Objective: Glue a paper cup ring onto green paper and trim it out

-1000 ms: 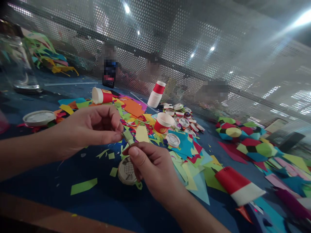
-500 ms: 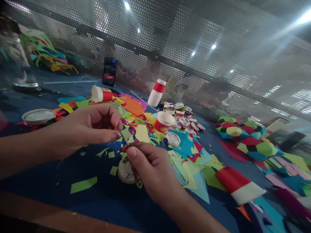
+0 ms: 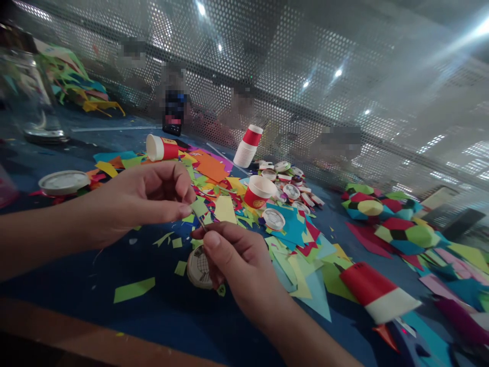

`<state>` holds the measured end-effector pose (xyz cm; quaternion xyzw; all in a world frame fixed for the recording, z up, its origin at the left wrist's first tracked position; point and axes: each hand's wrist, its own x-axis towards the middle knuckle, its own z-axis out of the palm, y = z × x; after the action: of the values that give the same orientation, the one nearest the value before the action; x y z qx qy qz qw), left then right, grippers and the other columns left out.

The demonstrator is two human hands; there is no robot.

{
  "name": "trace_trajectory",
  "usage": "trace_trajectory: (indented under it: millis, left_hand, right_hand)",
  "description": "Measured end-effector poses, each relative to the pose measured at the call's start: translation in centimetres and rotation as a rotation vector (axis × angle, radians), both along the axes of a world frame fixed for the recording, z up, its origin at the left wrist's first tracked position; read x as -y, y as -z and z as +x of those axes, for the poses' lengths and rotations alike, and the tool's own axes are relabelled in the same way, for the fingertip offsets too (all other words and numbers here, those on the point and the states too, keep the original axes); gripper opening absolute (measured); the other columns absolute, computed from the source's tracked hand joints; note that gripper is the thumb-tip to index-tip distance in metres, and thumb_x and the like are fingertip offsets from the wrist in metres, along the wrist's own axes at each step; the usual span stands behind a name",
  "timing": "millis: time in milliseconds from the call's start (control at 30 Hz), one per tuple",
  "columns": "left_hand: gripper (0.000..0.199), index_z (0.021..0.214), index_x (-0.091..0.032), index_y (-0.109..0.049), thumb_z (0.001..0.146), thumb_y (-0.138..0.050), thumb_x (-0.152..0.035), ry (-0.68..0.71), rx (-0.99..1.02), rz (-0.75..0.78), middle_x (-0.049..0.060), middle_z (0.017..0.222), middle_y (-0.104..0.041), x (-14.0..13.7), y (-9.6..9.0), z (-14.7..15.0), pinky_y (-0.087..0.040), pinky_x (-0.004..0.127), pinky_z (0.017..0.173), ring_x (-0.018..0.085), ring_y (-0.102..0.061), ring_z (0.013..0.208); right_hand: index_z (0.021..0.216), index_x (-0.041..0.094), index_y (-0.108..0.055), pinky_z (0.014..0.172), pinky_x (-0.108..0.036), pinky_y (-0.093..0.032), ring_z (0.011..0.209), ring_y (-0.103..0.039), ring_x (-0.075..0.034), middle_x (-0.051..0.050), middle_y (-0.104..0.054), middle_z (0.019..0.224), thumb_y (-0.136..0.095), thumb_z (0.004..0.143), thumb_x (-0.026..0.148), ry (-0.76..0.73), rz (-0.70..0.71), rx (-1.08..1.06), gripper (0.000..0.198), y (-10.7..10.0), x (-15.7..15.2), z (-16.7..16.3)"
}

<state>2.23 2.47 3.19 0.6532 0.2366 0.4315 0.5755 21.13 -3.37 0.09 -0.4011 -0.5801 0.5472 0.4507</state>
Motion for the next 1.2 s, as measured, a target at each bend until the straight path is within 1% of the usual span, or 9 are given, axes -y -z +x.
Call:
trace_trajectory:
  millis: [200,367,433,600,700,900,1000,1100,1200]
  left_hand:
    - [0.016,0.072,-0.018,-0.052,0.071,-0.067,-0.012,0.024,0.054,-0.015,-0.007,0.07,-0.054,0.0,0.1,0.0,-0.039,0.017,0.056,0.006,-0.048,0.061]
    - [0.018,0.073,-0.018,-0.051,0.067,-0.067,-0.011,0.05,-0.027,-0.025,-0.007,0.067,-0.054,-0.2,0.2,-0.1,-0.038,0.018,0.056,0.006,-0.048,0.061]
    - [0.018,0.073,-0.018,-0.051,0.066,-0.065,-0.01,0.092,-0.094,-0.022,-0.007,0.066,-0.053,-0.2,0.2,0.0,-0.036,0.018,0.055,0.006,-0.047,0.06]
    - [0.015,0.073,-0.018,-0.05,0.067,-0.06,-0.009,0.159,-0.206,0.04,-0.006,0.068,-0.052,-0.1,0.3,0.3,-0.036,0.02,0.055,0.008,-0.046,0.062]
    - [0.013,0.074,-0.019,-0.05,0.068,-0.059,-0.011,0.157,-0.25,0.077,-0.005,0.07,-0.052,-0.1,0.5,0.3,-0.038,0.021,0.057,0.009,-0.047,0.064]
    - [0.011,0.076,-0.019,-0.051,0.07,-0.057,-0.013,0.143,-0.271,0.16,-0.004,0.073,-0.054,-0.1,0.7,0.3,-0.041,0.021,0.059,0.01,-0.05,0.066]
    - [0.01,0.08,-0.019,-0.054,0.075,-0.061,-0.019,0.073,-0.318,0.295,-0.003,0.075,-0.058,0.2,0.7,0.2,-0.042,0.022,0.06,0.011,-0.053,0.068]
    - [0.023,0.091,-0.019,-0.058,0.077,-0.072,-0.032,-0.028,-0.403,0.569,-0.002,0.085,-0.065,0.4,0.7,-0.1,-0.042,0.023,0.066,0.012,-0.056,0.073]
    - [0.019,0.096,-0.021,-0.061,0.08,-0.069,-0.025,-0.077,-0.435,0.77,-0.002,0.091,-0.068,0.5,1.0,-0.3,-0.042,0.023,0.07,0.013,-0.06,0.08]
  right_hand:
    - [0.076,0.017,-0.066,0.039,-0.019,-0.035,0.041,-0.035,-0.006,0.005,-0.045,0.055,-0.069,0.077,0.055,0.007,-0.039,-0.105,0.038,-0.2,-0.4,-0.1]
    - [0.061,0.02,-0.05,0.039,-0.018,-0.037,0.038,-0.033,-0.004,0.01,-0.04,0.048,-0.081,0.068,0.037,0.236,-0.017,-0.172,0.037,-0.7,-0.5,-0.5]
    - [0.062,0.02,-0.052,0.039,-0.018,-0.037,0.037,-0.034,-0.005,0.01,-0.04,0.046,-0.081,0.068,0.033,0.298,-0.017,-0.125,0.032,-0.8,-0.5,-0.6]
    - [0.077,0.019,-0.067,0.041,-0.02,-0.038,0.038,-0.033,-0.006,0.01,-0.04,0.045,-0.075,0.073,0.034,0.214,-0.025,-0.021,0.018,-0.1,-0.7,-0.3]
    - [0.075,0.019,-0.067,0.041,-0.019,-0.037,0.04,-0.035,-0.006,0.008,-0.044,0.048,-0.073,0.075,0.037,0.161,-0.004,0.012,0.02,0.2,-0.6,-0.3]
    - [0.074,0.02,-0.066,0.041,-0.019,-0.036,0.041,-0.036,-0.006,0.007,-0.046,0.049,-0.075,0.074,0.039,0.188,0.022,0.033,0.022,0.1,-0.3,-0.4]
    - [0.07,0.019,-0.065,0.04,-0.018,-0.033,0.042,-0.039,-0.006,0.005,-0.05,0.051,-0.073,0.078,0.035,0.209,0.042,0.059,0.019,0.1,-0.3,-0.4]
    - [0.072,0.02,-0.068,0.038,-0.018,-0.031,0.041,-0.039,-0.006,0.006,-0.049,0.05,-0.073,0.078,0.033,0.234,0.055,0.029,0.015,0.2,-0.3,-0.4]
    - [0.074,0.02,-0.072,0.039,-0.019,-0.03,0.041,-0.039,-0.006,0.005,-0.05,0.05,-0.072,0.078,0.031,0.241,0.07,0.035,0.012,0.2,-0.2,-0.5]
